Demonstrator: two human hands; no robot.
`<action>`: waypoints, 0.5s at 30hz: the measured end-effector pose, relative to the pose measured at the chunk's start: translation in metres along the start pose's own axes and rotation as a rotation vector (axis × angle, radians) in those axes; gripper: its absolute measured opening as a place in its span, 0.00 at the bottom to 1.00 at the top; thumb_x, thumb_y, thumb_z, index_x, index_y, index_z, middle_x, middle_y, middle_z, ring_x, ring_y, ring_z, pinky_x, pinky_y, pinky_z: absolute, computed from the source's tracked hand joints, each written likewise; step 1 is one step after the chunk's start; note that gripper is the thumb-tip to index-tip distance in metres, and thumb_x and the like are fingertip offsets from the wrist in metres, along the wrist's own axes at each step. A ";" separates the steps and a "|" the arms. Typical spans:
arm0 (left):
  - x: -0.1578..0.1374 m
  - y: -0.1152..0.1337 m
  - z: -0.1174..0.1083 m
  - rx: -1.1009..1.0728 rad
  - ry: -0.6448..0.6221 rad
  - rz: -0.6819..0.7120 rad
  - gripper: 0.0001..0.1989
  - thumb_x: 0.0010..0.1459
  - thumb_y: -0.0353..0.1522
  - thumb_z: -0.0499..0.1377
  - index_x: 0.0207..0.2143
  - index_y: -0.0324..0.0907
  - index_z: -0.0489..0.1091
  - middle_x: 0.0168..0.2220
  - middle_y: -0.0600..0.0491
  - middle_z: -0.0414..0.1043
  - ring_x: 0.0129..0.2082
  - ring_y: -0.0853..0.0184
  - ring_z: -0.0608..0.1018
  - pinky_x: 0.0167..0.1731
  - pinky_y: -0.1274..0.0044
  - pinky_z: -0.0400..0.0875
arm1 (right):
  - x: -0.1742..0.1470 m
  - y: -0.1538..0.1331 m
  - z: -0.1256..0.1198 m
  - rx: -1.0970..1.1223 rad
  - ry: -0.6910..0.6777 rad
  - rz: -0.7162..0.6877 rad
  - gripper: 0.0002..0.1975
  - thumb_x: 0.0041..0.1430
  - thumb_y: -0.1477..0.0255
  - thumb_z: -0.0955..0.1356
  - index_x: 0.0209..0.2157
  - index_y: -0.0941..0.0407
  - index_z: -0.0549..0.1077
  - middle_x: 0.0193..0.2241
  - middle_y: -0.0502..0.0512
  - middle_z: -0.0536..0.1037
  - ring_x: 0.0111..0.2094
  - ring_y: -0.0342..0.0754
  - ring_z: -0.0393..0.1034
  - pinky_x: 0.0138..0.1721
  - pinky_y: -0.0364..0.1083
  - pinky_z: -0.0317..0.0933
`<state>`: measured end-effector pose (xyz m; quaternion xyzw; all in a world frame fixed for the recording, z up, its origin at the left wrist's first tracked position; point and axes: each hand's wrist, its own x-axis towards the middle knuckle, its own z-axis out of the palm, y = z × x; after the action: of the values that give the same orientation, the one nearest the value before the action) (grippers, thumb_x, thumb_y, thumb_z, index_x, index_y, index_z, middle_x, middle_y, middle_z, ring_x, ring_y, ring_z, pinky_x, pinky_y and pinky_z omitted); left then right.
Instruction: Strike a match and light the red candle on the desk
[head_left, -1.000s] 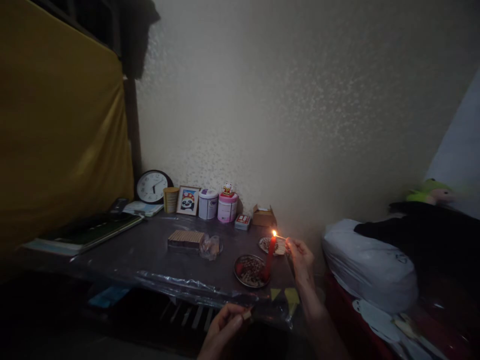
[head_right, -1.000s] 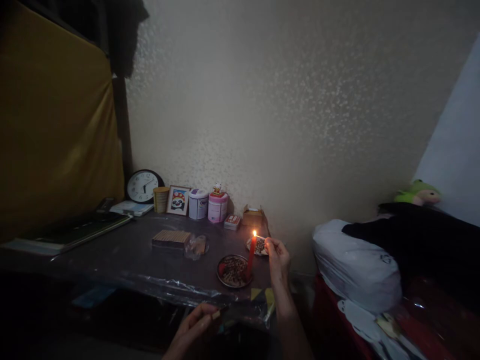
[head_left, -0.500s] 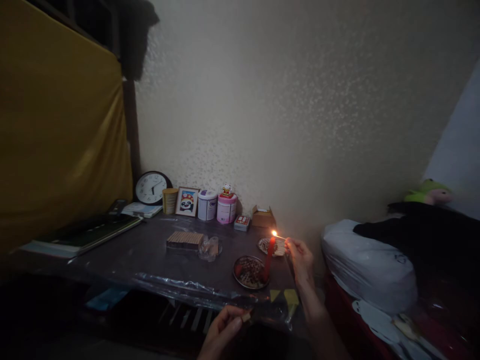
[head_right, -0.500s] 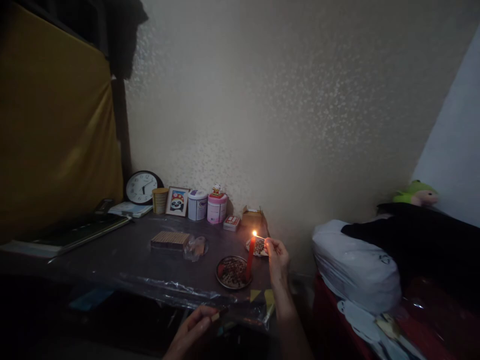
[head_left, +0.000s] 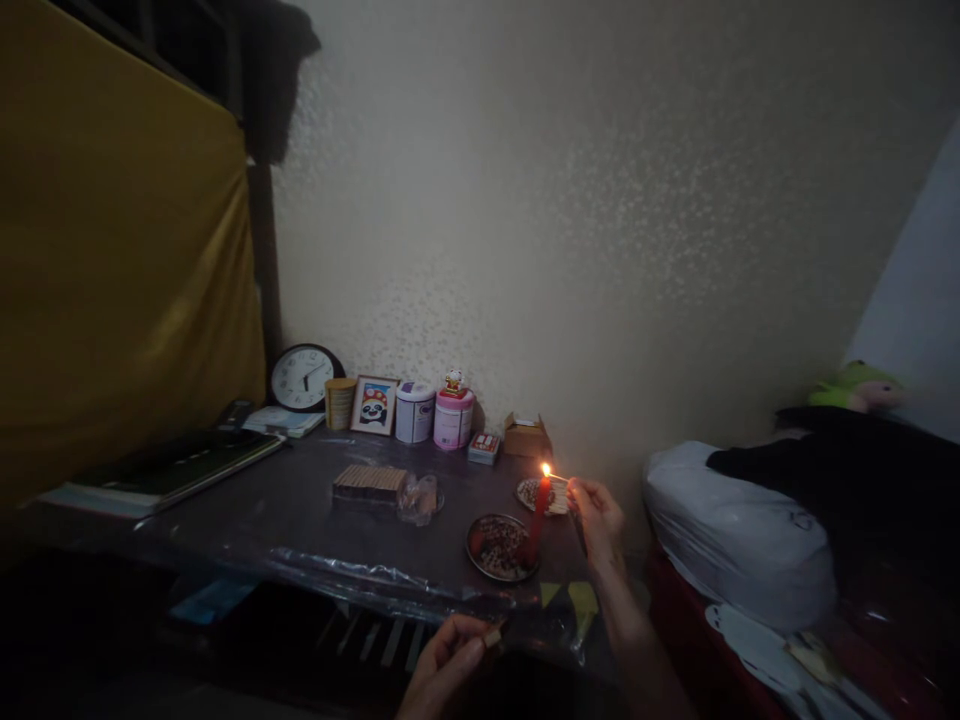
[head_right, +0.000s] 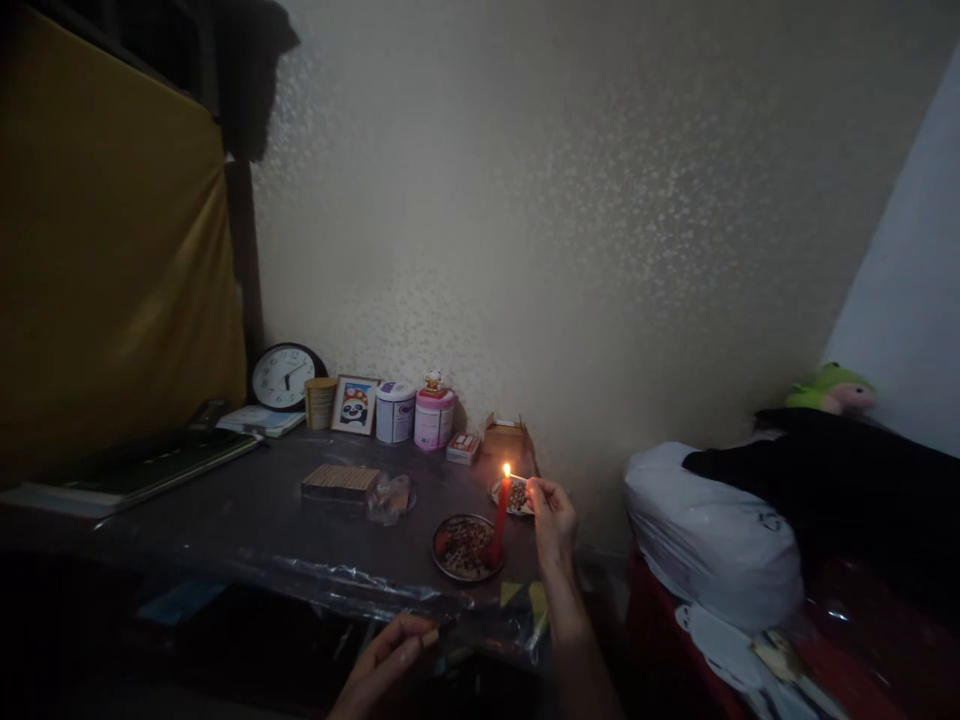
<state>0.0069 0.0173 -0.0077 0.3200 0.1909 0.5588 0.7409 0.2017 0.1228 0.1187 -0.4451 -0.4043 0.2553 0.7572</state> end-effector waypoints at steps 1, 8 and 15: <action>0.000 0.000 0.000 0.004 0.004 -0.001 0.12 0.43 0.39 0.66 0.28 0.41 0.72 0.24 0.55 0.72 0.25 0.71 0.70 0.30 0.78 0.59 | 0.000 0.000 0.000 0.002 -0.003 0.001 0.11 0.34 0.64 0.72 0.20 0.56 0.74 0.19 0.47 0.74 0.22 0.43 0.68 0.26 0.43 0.64; 0.005 -0.008 -0.009 0.015 0.035 0.003 0.14 0.40 0.40 0.67 0.28 0.41 0.72 0.24 0.54 0.73 0.27 0.68 0.71 0.30 0.77 0.60 | -0.001 -0.004 -0.001 0.012 -0.014 0.003 0.10 0.35 0.65 0.72 0.20 0.56 0.74 0.18 0.47 0.74 0.22 0.43 0.69 0.27 0.43 0.64; 0.007 -0.011 -0.014 0.046 0.043 0.005 0.15 0.40 0.41 0.67 0.28 0.41 0.72 0.23 0.55 0.71 0.25 0.70 0.70 0.28 0.77 0.59 | -0.001 -0.006 -0.001 0.074 -0.016 0.019 0.10 0.34 0.66 0.73 0.21 0.55 0.73 0.18 0.46 0.75 0.21 0.43 0.69 0.27 0.43 0.65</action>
<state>0.0081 0.0260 -0.0246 0.3253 0.2185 0.5629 0.7277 0.2019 0.1184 0.1233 -0.4184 -0.3965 0.2807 0.7674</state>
